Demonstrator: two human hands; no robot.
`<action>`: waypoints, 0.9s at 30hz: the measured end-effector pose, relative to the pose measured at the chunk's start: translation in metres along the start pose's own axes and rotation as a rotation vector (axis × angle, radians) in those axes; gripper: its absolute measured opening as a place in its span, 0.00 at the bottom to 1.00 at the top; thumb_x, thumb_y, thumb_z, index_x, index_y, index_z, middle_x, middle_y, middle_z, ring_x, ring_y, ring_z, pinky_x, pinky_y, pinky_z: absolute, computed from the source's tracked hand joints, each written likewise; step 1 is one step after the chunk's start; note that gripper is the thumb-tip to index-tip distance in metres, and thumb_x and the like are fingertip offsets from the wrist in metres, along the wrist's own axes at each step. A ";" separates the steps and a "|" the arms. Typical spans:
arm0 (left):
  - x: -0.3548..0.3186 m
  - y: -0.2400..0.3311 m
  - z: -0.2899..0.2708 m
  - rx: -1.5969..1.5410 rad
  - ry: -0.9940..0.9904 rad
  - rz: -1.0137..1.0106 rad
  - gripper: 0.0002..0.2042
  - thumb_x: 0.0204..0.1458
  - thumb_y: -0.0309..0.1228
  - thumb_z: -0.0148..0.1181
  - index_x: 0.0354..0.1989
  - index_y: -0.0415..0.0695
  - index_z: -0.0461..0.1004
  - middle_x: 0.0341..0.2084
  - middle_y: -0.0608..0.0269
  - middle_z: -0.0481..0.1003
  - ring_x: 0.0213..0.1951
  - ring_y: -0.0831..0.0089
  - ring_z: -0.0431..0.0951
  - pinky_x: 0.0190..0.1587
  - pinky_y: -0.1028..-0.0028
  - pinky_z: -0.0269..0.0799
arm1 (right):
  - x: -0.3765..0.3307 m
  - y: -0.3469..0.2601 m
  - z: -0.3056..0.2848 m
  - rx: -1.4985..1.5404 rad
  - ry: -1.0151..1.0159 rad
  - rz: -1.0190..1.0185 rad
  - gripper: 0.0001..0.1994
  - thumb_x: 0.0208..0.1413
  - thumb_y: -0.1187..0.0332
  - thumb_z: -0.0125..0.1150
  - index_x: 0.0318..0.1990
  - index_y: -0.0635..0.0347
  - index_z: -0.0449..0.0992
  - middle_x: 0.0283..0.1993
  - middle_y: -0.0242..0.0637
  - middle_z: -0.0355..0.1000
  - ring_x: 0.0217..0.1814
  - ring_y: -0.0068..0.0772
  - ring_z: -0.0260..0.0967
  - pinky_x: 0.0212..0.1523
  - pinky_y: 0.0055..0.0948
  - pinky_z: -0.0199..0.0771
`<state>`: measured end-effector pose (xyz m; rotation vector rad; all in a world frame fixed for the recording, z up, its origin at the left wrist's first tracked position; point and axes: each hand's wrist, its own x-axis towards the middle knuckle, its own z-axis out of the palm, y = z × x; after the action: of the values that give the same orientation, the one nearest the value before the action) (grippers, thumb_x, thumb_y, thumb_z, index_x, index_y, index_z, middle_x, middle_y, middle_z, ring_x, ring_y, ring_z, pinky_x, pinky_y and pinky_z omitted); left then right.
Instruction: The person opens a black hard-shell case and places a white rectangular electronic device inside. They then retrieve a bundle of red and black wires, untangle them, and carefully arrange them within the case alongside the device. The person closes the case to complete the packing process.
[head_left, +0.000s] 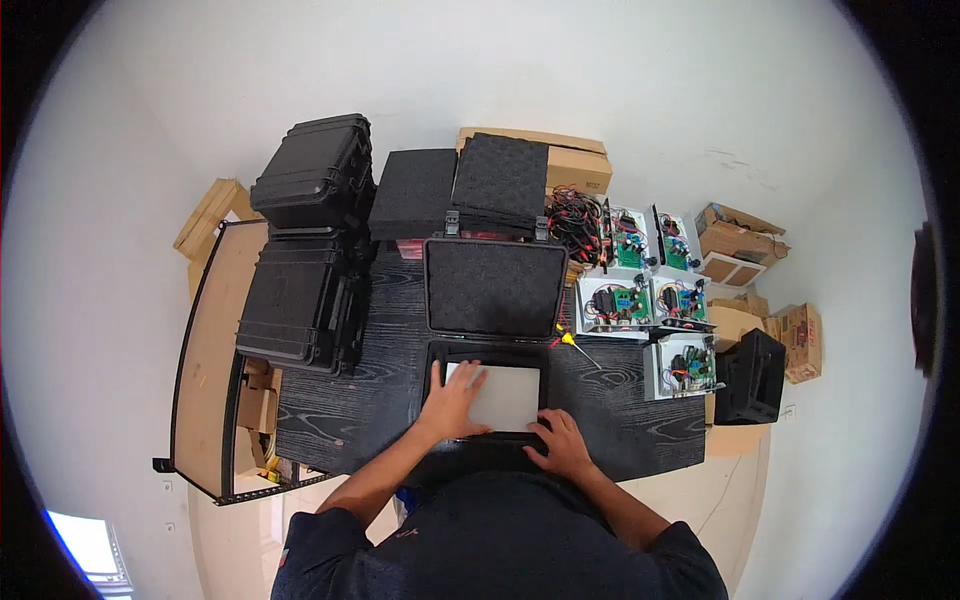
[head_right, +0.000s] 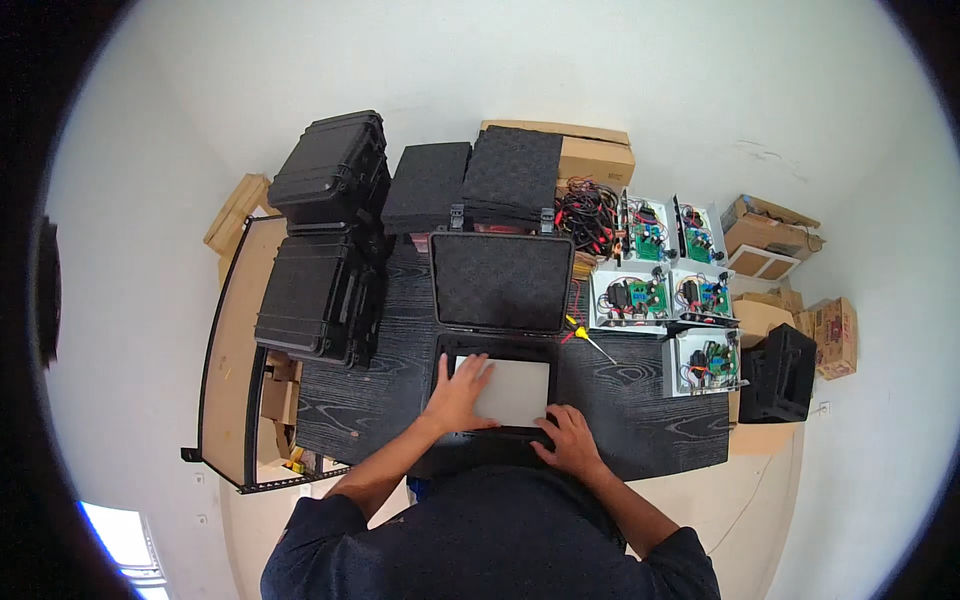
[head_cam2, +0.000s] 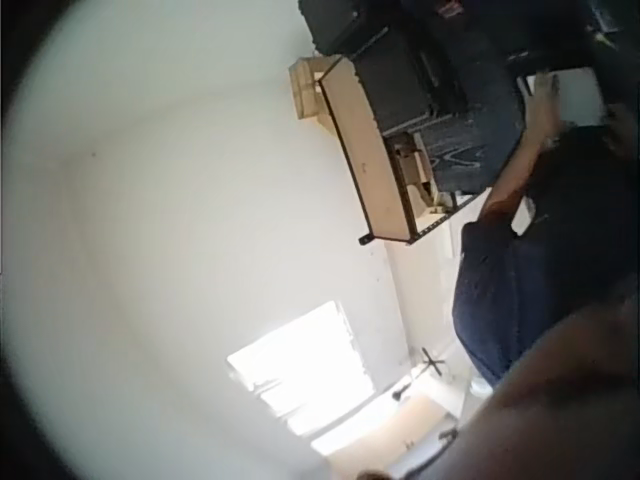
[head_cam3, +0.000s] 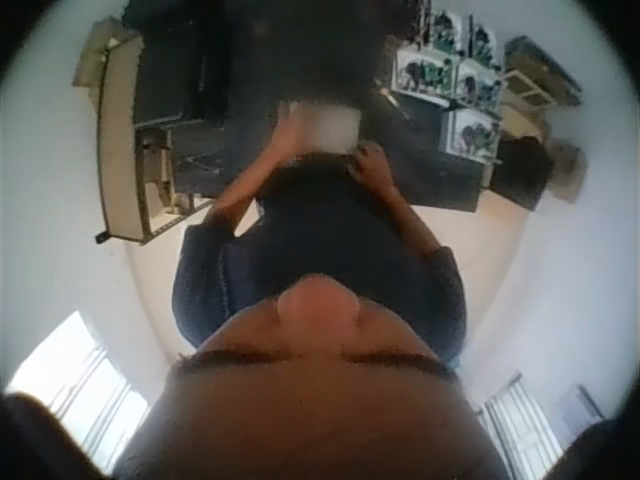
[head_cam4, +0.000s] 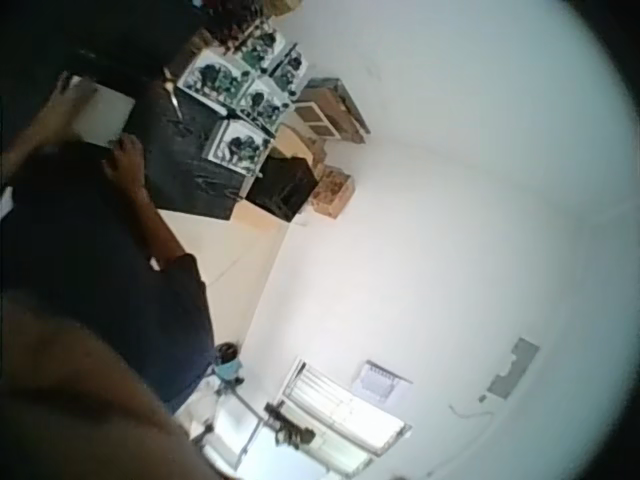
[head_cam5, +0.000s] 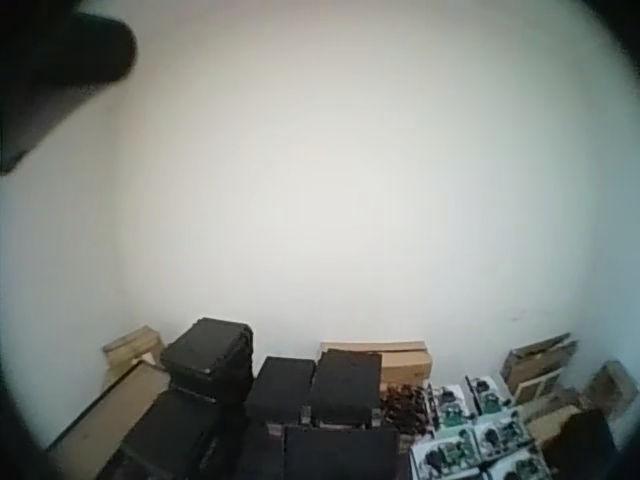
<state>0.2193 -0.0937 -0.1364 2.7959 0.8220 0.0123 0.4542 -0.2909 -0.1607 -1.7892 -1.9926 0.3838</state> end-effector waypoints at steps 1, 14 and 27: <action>-0.009 0.001 -0.001 -0.081 0.013 -0.106 0.63 0.33 0.67 0.75 0.77 0.42 0.56 0.74 0.49 0.58 0.77 0.52 0.52 0.72 0.25 0.36 | 0.003 -0.004 -0.006 -0.013 0.002 0.036 0.32 0.51 0.54 0.77 0.63 0.53 0.75 0.69 0.53 0.61 0.72 0.59 0.59 0.73 0.56 0.60; -0.041 -0.016 0.014 -0.181 -0.069 -0.092 0.63 0.38 0.64 0.75 0.76 0.34 0.54 0.77 0.48 0.56 0.80 0.59 0.48 0.73 0.27 0.22 | 0.016 0.005 -0.006 0.325 -0.230 0.292 0.55 0.52 0.46 0.76 0.80 0.53 0.47 0.79 0.74 0.40 0.82 0.73 0.43 0.80 0.53 0.51; -0.031 -0.109 -0.019 -0.001 0.124 0.182 0.34 0.54 0.60 0.60 0.54 0.40 0.79 0.58 0.55 0.76 0.69 0.59 0.67 0.77 0.33 0.33 | 0.019 0.003 -0.011 0.300 -0.272 0.293 0.54 0.53 0.43 0.74 0.81 0.50 0.46 0.79 0.76 0.42 0.81 0.75 0.46 0.78 0.51 0.56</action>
<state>0.1339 -0.0176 -0.1401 2.8827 0.5900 0.2183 0.4614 -0.2723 -0.1497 -1.9104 -1.7201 1.0108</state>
